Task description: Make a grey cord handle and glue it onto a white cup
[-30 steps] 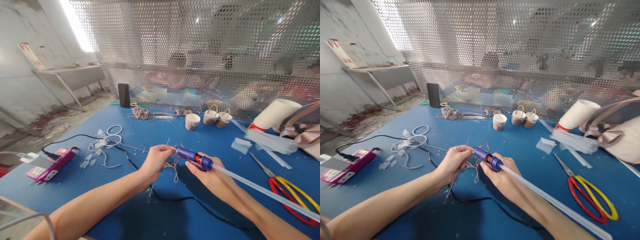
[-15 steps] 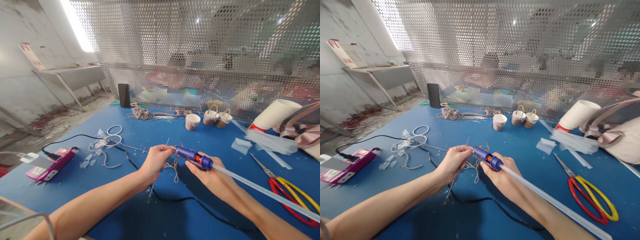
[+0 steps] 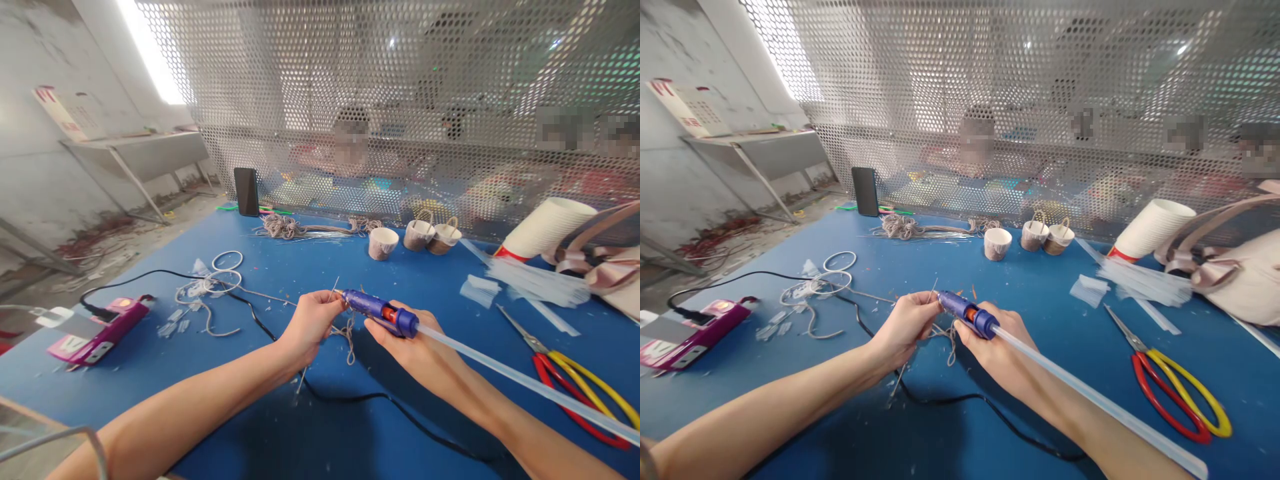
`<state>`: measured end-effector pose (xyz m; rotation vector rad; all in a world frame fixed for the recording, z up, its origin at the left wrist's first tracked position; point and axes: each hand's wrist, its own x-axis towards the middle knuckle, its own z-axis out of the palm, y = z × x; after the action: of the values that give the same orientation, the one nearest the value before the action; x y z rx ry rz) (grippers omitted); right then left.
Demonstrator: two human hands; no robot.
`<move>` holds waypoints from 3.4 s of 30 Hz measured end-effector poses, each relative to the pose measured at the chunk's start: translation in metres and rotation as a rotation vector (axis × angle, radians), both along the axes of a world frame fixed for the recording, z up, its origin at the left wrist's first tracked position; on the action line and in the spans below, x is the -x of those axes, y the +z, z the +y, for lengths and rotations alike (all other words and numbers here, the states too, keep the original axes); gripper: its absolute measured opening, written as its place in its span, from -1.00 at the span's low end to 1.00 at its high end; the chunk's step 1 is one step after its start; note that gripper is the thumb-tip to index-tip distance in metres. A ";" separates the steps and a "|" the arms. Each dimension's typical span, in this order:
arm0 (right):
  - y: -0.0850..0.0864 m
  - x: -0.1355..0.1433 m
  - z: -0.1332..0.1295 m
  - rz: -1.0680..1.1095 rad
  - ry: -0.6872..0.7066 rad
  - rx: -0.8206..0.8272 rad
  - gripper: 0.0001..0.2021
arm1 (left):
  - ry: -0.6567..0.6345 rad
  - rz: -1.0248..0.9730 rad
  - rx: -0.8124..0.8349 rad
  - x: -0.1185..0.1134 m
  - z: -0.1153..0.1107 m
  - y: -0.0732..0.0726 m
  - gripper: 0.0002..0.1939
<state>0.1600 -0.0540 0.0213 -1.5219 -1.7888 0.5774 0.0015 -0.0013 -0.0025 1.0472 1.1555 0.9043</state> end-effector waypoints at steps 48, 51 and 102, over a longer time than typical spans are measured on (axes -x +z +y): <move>-0.049 -0.058 0.047 -0.221 0.189 0.112 -0.81 | 0.027 0.056 -0.073 0.009 -0.008 0.016 -0.77; -0.049 -0.059 0.052 -0.059 0.021 0.174 -0.78 | 0.030 0.049 -0.071 0.009 -0.008 0.017 -0.76; -0.003 0.006 0.026 0.536 0.002 0.208 -0.78 | -0.072 -0.284 0.037 0.011 -0.011 0.018 -0.81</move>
<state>0.1539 -0.0278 0.0188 -1.3302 -1.3471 1.0850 -0.0090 -0.0122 0.0157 0.8923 0.8889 0.9374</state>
